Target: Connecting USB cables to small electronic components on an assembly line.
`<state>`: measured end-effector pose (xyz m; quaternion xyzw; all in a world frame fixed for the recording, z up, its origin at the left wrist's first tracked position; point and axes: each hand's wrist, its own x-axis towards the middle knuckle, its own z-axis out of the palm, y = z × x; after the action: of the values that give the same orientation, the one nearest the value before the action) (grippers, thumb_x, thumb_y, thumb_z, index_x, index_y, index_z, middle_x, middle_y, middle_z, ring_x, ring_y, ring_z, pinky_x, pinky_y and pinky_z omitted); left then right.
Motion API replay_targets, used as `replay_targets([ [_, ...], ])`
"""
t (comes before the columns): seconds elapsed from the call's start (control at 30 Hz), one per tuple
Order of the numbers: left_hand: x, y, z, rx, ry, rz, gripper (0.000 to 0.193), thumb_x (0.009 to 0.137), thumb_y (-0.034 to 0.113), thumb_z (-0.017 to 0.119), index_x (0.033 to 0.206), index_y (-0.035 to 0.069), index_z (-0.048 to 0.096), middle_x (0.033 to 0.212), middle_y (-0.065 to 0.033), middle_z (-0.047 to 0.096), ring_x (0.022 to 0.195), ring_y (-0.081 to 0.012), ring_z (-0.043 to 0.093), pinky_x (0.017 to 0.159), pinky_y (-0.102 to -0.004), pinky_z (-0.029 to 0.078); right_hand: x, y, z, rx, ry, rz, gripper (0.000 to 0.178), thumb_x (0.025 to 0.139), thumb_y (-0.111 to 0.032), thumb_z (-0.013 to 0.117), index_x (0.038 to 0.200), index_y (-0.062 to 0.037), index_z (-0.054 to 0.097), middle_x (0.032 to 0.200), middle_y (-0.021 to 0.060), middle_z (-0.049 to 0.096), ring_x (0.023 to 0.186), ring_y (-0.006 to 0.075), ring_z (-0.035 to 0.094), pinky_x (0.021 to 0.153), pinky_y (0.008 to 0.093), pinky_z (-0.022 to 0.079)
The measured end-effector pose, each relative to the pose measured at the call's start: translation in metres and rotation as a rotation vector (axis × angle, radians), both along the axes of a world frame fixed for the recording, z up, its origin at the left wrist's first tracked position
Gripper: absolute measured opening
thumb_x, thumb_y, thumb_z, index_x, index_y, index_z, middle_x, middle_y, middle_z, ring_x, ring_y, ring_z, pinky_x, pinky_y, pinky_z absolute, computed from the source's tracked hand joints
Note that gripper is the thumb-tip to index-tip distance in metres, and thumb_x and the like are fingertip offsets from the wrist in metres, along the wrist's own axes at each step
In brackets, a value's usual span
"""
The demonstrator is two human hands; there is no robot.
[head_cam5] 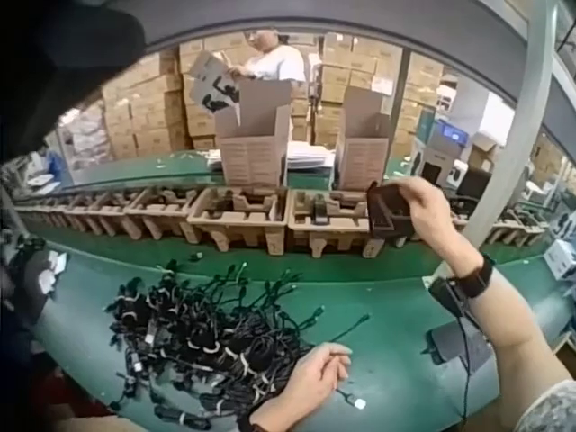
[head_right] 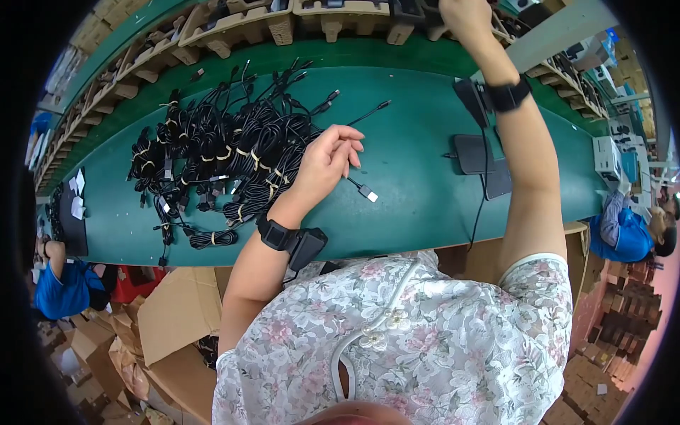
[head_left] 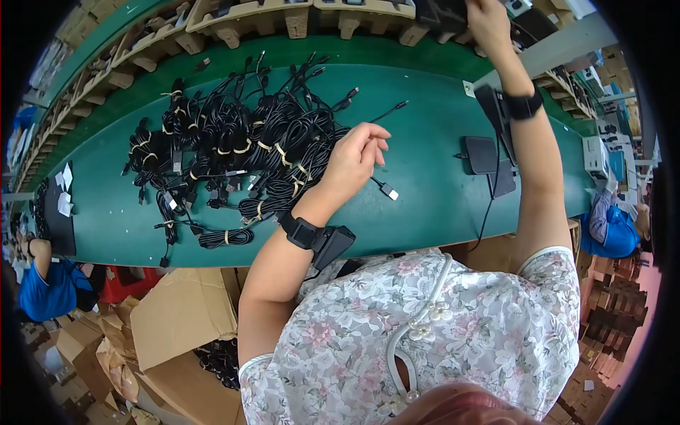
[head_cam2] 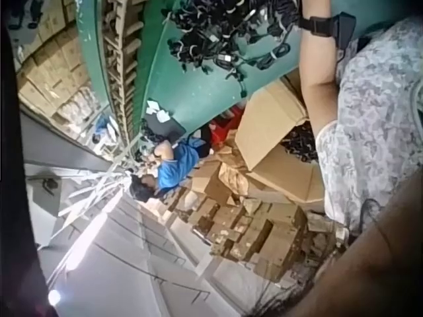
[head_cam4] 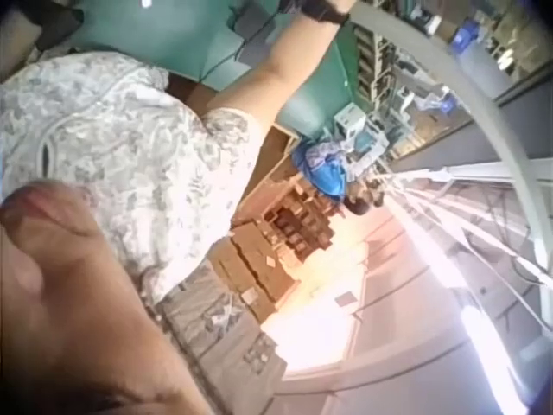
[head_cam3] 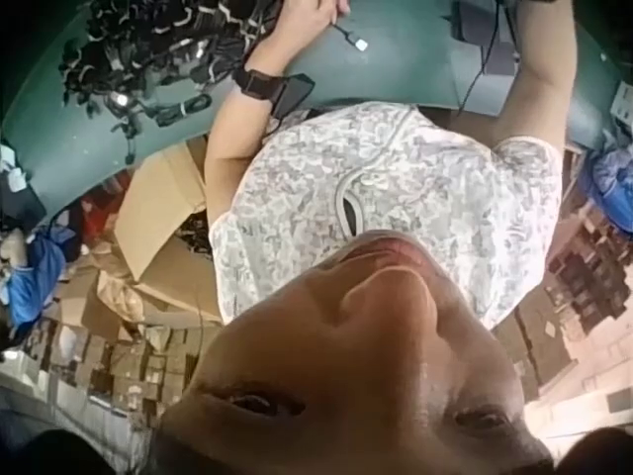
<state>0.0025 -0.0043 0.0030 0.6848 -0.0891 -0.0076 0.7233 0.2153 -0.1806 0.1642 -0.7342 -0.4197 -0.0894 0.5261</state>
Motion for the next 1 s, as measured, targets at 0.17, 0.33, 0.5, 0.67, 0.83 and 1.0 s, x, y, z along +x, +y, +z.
replay_targets([
  [0.17, 0.004, 0.001, -0.004, -0.029, 0.005, 0.017, 0.016, 0.085, -0.005, 0.039, 0.094, 0.000, 0.052, 0.080, -0.0078, 0.054, 0.061, -0.0123, 0.056, 0.056, -0.0254, 0.045, 0.110, 0.040, -0.026, -0.111, -0.268, -0.465, 0.020, 0.086, -0.004, 0.048, 0.102, -0.0006, 0.059, 0.093, 0.0177, 0.062, 0.091, 0.0320, 0.058, 0.079, 0.0342, 0.044],
  [0.33, 0.002, 0.002, -0.007, -0.019, -0.011, 0.065, 0.015, 0.085, -0.004, 0.040, 0.094, 0.000, 0.051, 0.079, -0.0078, 0.053, 0.060, -0.0128, 0.055, 0.055, -0.0255, 0.045, 0.141, 0.064, -0.063, -0.417, -0.240, -0.508, 0.020, 0.085, -0.006, 0.049, 0.101, -0.0003, 0.059, 0.092, 0.0178, 0.062, 0.089, 0.0311, 0.058, 0.077, 0.0351, 0.044],
  [0.5, 0.008, -0.005, -0.004, 0.009, -0.121, 0.062, 0.015, 0.086, -0.004, 0.040, 0.094, 0.000, 0.051, 0.080, -0.0081, 0.053, 0.059, -0.0133, 0.054, 0.053, -0.0254, 0.045, 0.192, 0.005, -0.113, -0.150, 0.159, 0.114, 0.022, 0.084, -0.008, 0.047, 0.101, 0.0004, 0.059, 0.093, 0.0198, 0.062, 0.090, 0.0313, 0.058, 0.078, 0.0370, 0.044],
  [0.67, 0.001, 0.005, -0.011, 0.052, -0.146, 0.074, 0.016, 0.086, -0.004, 0.039, 0.095, -0.001, 0.052, 0.081, -0.0082, 0.054, 0.061, -0.0126, 0.055, 0.052, -0.0254, 0.045, 0.154, 0.056, -0.109, -0.897, -0.433, -0.547, 0.053, 0.089, -0.049, 0.041, 0.112, -0.0033, 0.054, 0.100, 0.0283, 0.057, 0.094, 0.0391, 0.055, 0.083, 0.0445, 0.042],
  [0.83, 0.004, 0.001, -0.013, 0.039, -0.184, 0.065, 0.016, 0.086, -0.004, 0.039, 0.095, -0.001, 0.052, 0.080, -0.0089, 0.054, 0.060, -0.0144, 0.055, 0.055, -0.0268, 0.046, 0.139, 0.055, -0.101, -0.634, -0.165, -0.554, 0.047, 0.088, -0.044, 0.044, 0.104, -0.0017, 0.059, 0.100, 0.0278, 0.057, 0.094, 0.0409, 0.054, 0.080, 0.0461, 0.042],
  [1.0, 0.002, -0.002, -0.011, 0.052, -0.174, 0.056, 0.016, 0.086, -0.005, 0.039, 0.095, -0.001, 0.052, 0.080, -0.0088, 0.053, 0.060, -0.0144, 0.055, 0.056, -0.0268, 0.046, 0.219, 0.010, -0.106, -0.483, -0.212, -0.839, 0.041, 0.087, -0.043, 0.045, 0.110, -0.0096, 0.054, 0.109, 0.0226, 0.057, 0.099, 0.0356, 0.057, 0.085, 0.0477, 0.045],
])
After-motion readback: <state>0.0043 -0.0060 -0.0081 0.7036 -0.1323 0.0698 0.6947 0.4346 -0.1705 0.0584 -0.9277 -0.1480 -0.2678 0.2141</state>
